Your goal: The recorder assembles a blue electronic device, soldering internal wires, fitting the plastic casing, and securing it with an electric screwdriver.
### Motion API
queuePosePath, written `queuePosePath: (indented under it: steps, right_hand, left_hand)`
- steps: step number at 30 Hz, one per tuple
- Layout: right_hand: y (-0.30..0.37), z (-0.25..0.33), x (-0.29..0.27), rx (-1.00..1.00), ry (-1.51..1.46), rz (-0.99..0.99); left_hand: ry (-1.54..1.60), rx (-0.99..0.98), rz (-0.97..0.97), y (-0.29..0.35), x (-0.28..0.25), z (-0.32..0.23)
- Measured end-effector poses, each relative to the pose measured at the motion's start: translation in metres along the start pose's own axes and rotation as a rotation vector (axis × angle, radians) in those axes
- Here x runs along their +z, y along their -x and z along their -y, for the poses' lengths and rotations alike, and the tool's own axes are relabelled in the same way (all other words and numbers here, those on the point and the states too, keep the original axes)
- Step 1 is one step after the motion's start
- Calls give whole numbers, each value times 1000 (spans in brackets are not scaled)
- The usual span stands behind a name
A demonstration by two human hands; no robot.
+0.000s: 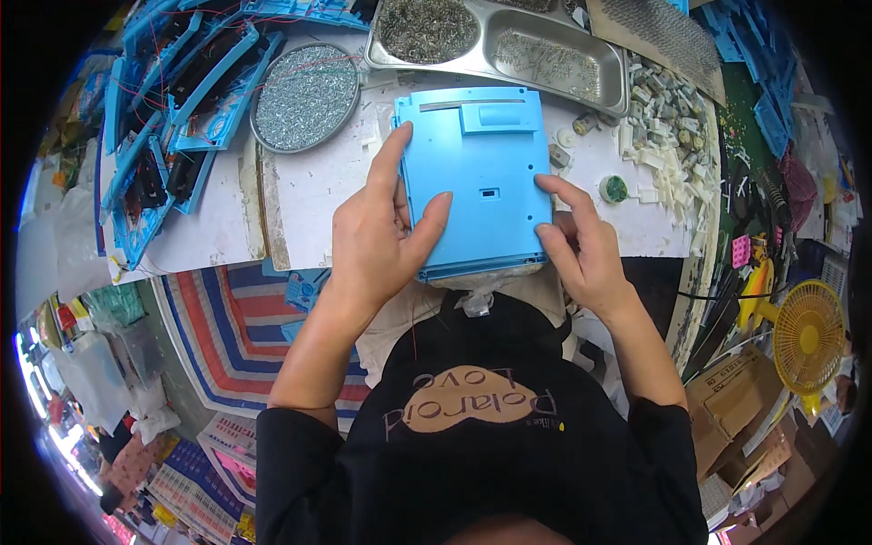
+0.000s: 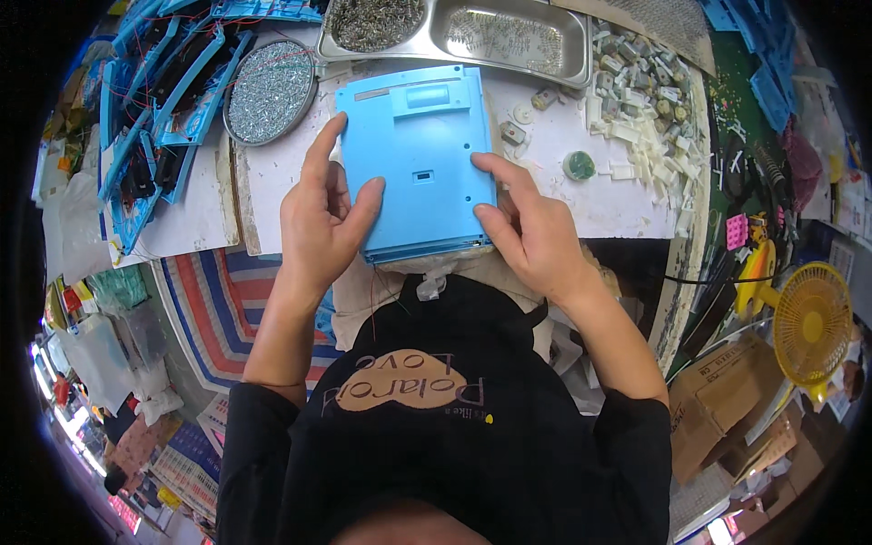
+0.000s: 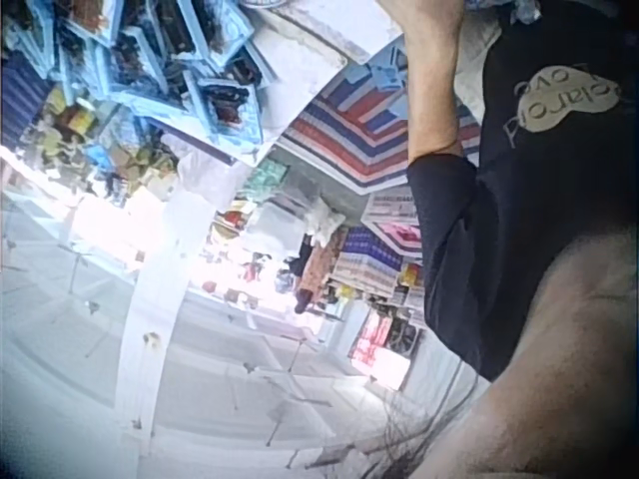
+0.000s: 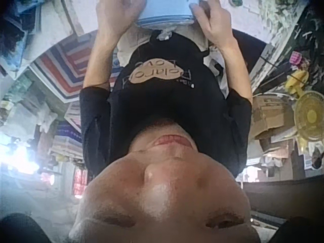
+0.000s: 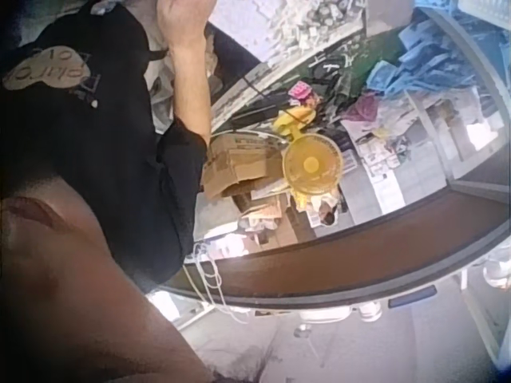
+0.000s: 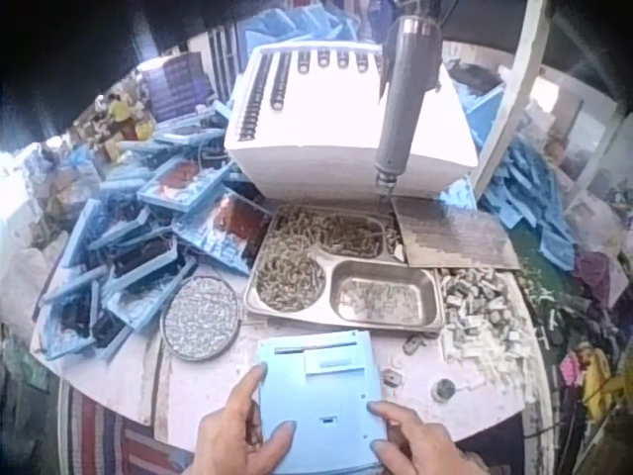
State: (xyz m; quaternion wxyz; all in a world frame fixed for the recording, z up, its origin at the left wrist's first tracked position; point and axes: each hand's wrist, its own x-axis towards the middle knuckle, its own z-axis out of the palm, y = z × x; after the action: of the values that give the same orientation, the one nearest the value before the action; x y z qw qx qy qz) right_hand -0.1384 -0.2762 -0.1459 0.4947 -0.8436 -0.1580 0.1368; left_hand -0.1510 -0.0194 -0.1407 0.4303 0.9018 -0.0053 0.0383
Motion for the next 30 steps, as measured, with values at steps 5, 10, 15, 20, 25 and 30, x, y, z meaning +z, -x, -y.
queuePosePath:
  steps: [5, 10, 15, 20, 25, 30]
  right_hand:
    - [11, -10, -2, 35, -28, -16]
    - [1, -4, -5, -120, 125, 63]
    - [-4, -6, -2, -309, 288, 40]
    - [3, -7, 8, -332, 529, 51]
    - [-3, 16, -12, -290, 765, 219]
    - [-25, 49, -22, -374, 1029, 418]
  left_hand:
    - [9, 84, -32, 2, 4, -1]
    - [15, 3, -21, 12, -3, -2]
    - [-40, -51, -109, 28, 4, -1]
    - [-43, 23, -127, 40, 14, 20]
    - [131, -37, 67, 28, -11, 21]
    - [-236, 38, -170, -41, -68, 68]
